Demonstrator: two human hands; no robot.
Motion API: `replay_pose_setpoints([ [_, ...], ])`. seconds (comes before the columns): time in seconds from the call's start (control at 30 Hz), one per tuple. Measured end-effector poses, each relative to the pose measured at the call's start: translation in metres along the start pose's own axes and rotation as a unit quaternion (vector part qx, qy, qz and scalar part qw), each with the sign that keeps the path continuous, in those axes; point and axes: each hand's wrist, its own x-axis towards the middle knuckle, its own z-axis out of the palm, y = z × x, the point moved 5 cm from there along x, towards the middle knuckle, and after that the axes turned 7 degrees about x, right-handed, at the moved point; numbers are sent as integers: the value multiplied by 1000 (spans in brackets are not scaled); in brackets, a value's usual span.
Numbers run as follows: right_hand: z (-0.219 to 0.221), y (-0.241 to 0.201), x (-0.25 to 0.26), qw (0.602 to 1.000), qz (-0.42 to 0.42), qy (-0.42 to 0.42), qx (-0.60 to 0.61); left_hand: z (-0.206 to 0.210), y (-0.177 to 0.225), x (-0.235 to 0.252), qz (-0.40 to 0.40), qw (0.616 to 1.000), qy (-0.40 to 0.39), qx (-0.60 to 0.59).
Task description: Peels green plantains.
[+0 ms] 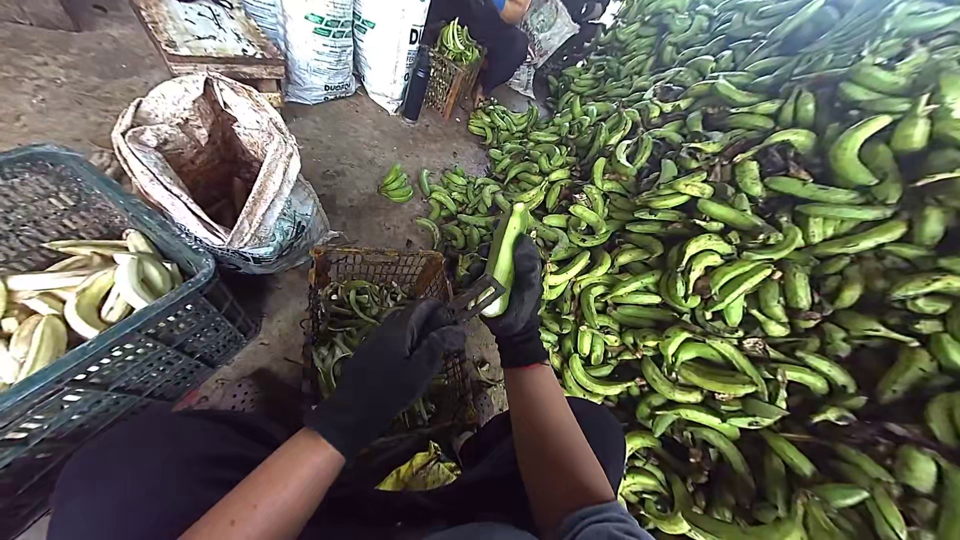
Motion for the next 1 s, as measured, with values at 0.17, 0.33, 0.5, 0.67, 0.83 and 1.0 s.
replay_pose_setpoints([
  [0.17,-1,15,-9,1000,26,2,7,5,-3,2,-1,999,3,51],
  [0.33,-17,15,-14,985,4,84,-153,7,-8,-1,-18,997,-6,73],
  [0.5,-8,30,-27,992,63,-33,-108,-1,-14,15,3,993,19,114],
  [0.67,4,65,-59,929,300,-146,158,-29,-45,38,35,962,154,224],
  [0.83,-3,46,-52,964,226,-126,53,-47,-38,31,-32,977,158,141],
  [1.0,-7,9,-21,984,-66,84,-145,-4,-8,6,13,995,78,61],
])
